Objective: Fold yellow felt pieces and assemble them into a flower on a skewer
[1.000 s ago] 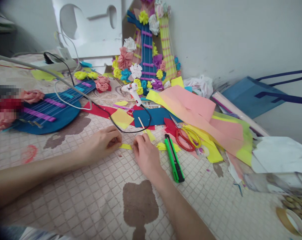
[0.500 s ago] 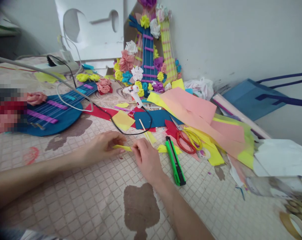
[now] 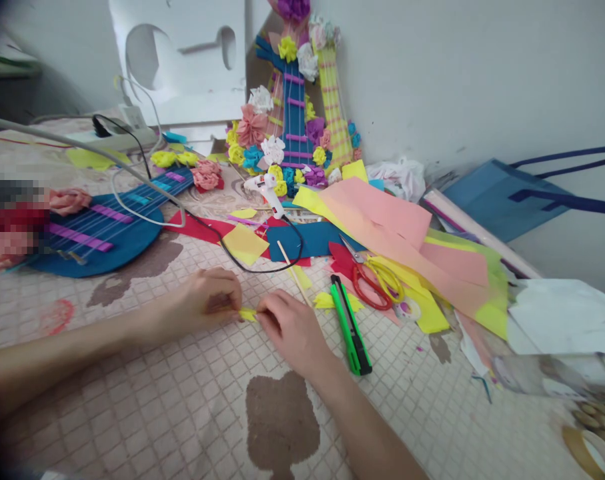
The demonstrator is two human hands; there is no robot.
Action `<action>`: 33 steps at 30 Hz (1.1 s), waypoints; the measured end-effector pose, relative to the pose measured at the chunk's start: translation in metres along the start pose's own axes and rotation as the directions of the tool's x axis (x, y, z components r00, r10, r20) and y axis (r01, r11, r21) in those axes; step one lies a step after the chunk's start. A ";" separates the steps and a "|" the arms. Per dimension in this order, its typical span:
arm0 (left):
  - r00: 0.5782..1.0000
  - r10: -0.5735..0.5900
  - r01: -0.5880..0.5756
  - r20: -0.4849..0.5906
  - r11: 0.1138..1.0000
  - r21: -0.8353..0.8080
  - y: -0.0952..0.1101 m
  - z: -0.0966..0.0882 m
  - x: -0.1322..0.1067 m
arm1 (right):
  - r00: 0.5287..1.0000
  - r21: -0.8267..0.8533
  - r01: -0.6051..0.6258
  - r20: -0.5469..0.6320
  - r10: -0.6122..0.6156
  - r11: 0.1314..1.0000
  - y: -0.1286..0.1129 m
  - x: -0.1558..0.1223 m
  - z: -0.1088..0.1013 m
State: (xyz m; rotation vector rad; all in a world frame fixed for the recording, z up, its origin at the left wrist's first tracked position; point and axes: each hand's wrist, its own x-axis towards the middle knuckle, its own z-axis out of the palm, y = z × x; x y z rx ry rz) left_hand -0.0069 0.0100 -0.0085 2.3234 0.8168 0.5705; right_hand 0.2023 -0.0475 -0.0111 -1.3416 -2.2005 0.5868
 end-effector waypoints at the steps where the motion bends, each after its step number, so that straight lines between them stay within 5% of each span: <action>1: 1.000 0.005 -0.005 0.022 1.000 -0.003 -0.001 -0.001 0.000 | 1.000 -0.001 0.007 0.013 -0.007 1.000 -0.001 0.000 -0.001; 7: 0.995 0.018 -0.018 0.098 1.000 0.002 -0.002 -0.007 -0.001 | 0.998 -0.023 -0.013 0.054 0.014 1.000 -0.004 0.000 -0.003; 16: 0.999 -0.033 0.037 -0.032 0.993 0.111 -0.001 0.005 -0.001 | 0.997 -0.066 -0.077 0.020 0.079 0.995 -0.008 0.002 0.001; 33: 0.996 -0.089 0.088 -0.010 0.960 0.266 0.009 0.003 -0.002 | 0.988 -0.053 -0.152 -0.019 0.152 0.987 -0.005 0.003 0.006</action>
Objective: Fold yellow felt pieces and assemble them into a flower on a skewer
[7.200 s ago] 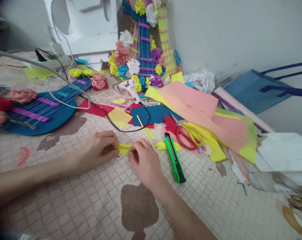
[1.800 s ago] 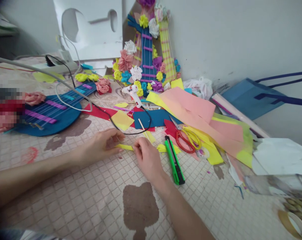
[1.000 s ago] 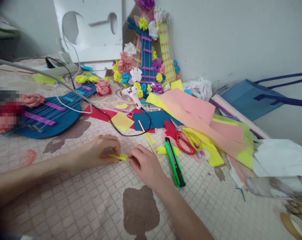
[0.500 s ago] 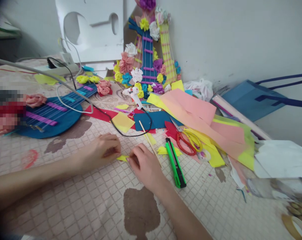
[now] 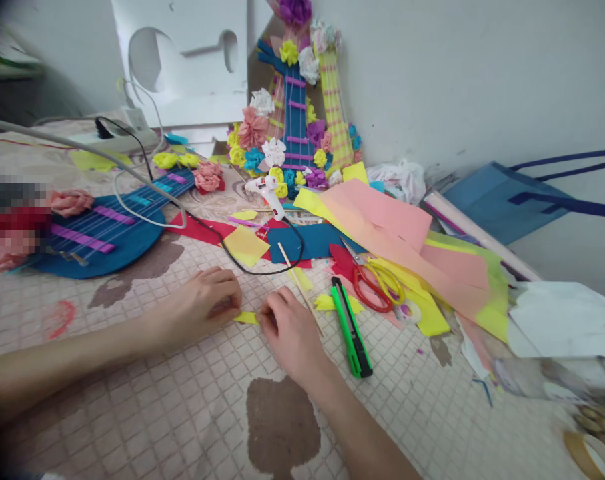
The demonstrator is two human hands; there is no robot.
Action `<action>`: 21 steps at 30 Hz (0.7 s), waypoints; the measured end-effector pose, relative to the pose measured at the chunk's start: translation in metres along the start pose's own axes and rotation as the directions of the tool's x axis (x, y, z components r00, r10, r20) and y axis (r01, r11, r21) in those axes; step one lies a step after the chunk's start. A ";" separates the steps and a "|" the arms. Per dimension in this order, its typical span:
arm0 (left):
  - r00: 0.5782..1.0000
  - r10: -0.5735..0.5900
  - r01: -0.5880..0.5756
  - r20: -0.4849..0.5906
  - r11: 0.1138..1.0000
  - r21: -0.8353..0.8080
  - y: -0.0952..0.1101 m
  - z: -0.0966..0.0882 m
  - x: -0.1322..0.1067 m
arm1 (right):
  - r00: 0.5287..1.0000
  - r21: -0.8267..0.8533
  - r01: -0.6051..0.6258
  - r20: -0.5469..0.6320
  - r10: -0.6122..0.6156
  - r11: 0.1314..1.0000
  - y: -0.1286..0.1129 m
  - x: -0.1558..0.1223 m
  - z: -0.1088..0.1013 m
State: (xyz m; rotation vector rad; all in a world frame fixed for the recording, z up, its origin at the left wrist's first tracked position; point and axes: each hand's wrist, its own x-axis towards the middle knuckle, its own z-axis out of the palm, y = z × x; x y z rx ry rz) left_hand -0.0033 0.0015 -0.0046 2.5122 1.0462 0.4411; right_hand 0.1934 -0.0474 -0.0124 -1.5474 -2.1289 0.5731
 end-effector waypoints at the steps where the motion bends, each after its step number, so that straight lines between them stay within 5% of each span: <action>1: 1.000 0.002 -0.002 0.002 1.000 -0.002 0.000 0.000 0.000 | 1.000 -0.001 -0.005 -0.002 0.005 1.000 -0.001 0.000 0.000; 8: 1.000 0.011 -0.012 -0.019 0.999 -0.039 -0.002 0.002 0.000 | 1.000 -0.013 0.004 -0.013 -0.005 1.000 -0.004 -0.001 -0.001; 17: 0.993 -0.109 0.114 0.038 0.890 -0.441 -0.001 -0.004 0.001 | 0.970 0.033 0.195 -0.154 -0.188 0.980 -0.003 -0.004 -0.003; 21: 0.986 -0.156 0.166 0.061 0.876 -0.453 0.004 -0.008 0.001 | 0.977 0.142 0.111 -0.196 -0.082 0.984 -0.007 -0.005 -0.002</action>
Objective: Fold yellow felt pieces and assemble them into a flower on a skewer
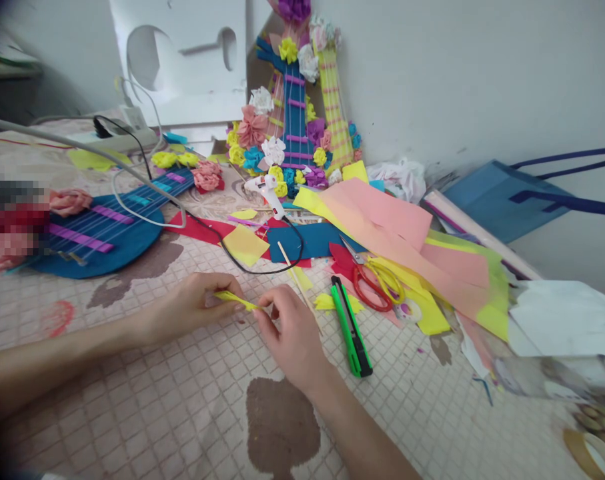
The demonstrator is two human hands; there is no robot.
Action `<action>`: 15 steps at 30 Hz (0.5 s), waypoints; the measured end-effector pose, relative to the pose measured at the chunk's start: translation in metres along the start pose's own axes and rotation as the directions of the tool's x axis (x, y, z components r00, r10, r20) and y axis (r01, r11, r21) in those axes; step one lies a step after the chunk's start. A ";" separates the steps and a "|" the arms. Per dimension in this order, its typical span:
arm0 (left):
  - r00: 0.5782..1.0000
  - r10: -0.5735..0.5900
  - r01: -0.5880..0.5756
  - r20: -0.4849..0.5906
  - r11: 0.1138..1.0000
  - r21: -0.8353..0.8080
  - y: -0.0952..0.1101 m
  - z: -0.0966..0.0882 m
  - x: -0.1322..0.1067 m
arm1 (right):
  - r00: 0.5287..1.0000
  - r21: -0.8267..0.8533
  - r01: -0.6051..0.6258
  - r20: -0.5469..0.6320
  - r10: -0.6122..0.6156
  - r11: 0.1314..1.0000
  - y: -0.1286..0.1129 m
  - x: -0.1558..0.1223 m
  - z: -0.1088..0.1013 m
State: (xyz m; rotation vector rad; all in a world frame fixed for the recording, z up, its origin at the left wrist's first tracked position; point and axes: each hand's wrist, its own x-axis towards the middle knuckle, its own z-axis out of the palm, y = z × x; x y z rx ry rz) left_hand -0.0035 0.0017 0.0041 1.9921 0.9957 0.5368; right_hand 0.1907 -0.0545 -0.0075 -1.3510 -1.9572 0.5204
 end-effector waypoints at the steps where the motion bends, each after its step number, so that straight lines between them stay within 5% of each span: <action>1: 1.000 -0.002 0.002 0.001 1.000 -0.006 0.001 0.000 0.000 | 0.999 0.040 -0.048 -0.001 0.048 0.998 -0.001 0.000 0.000; 15: 0.999 -0.020 0.013 -0.030 0.976 -0.218 0.006 0.001 0.003 | 0.988 0.169 -0.154 0.026 0.152 0.973 -0.005 0.002 0.003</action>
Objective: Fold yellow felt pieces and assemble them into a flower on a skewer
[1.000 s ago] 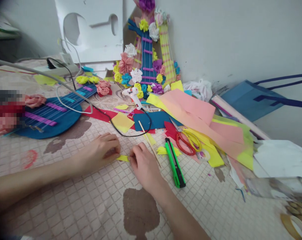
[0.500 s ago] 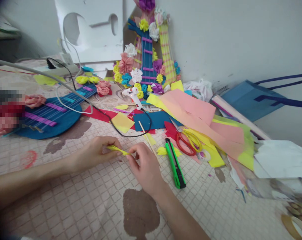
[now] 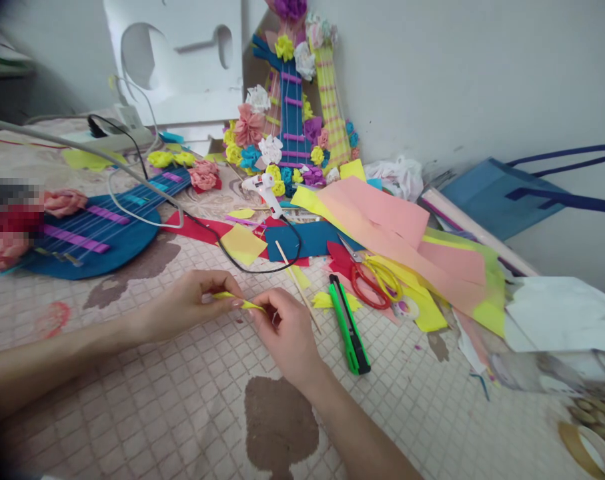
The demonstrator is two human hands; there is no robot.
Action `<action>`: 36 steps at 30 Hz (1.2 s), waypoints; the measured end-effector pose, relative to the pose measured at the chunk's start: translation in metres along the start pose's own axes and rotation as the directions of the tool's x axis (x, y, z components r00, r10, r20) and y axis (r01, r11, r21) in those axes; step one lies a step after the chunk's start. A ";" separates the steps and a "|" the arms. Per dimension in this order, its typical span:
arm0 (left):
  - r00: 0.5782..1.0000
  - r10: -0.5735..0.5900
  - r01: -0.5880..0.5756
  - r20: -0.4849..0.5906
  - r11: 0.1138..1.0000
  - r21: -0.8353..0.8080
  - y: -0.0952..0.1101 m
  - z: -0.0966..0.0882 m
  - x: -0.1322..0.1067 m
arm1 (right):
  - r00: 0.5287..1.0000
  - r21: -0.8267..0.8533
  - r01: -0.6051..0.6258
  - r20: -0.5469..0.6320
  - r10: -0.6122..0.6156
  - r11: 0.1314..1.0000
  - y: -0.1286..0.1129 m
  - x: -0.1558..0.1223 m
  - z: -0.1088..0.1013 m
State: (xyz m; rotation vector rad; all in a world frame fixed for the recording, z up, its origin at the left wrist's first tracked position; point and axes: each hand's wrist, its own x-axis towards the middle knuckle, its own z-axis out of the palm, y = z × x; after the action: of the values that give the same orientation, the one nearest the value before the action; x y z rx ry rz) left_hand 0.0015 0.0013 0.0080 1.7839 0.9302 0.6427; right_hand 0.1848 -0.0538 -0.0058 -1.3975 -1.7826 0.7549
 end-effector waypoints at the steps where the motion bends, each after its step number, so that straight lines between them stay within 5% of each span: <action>1: 1.000 -0.007 0.007 -0.001 1.000 -0.011 0.000 0.000 0.000 | 1.000 0.014 -0.017 0.004 0.017 1.000 0.001 0.000 0.000; 15: 1.000 -0.024 0.024 -0.003 1.000 -0.005 -0.002 0.004 -0.001 | 0.996 0.131 -0.078 0.050 0.072 0.988 -0.001 0.001 -0.001; 23: 0.994 -0.111 0.111 0.015 0.988 -0.109 -0.010 -0.013 0.011 | 0.975 0.243 -0.222 0.064 0.212 0.944 0.002 0.002 -0.006; 30: 0.999 -0.036 0.036 -0.007 0.999 -0.014 -0.003 -0.009 0.009 | 0.972 0.291 -0.235 0.092 0.217 0.927 0.004 0.003 -0.008; 36: 0.997 -0.081 0.081 -0.001 0.991 -0.105 -0.011 -0.007 0.011 | 0.963 0.294 -0.268 0.082 0.256 0.917 0.015 0.001 -0.016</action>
State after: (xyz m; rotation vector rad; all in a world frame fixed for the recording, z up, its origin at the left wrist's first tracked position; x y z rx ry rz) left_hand -0.0008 0.0165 0.0005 1.6438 0.9506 0.6336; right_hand 0.2057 -0.0489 -0.0090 -1.4315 -1.4473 1.1553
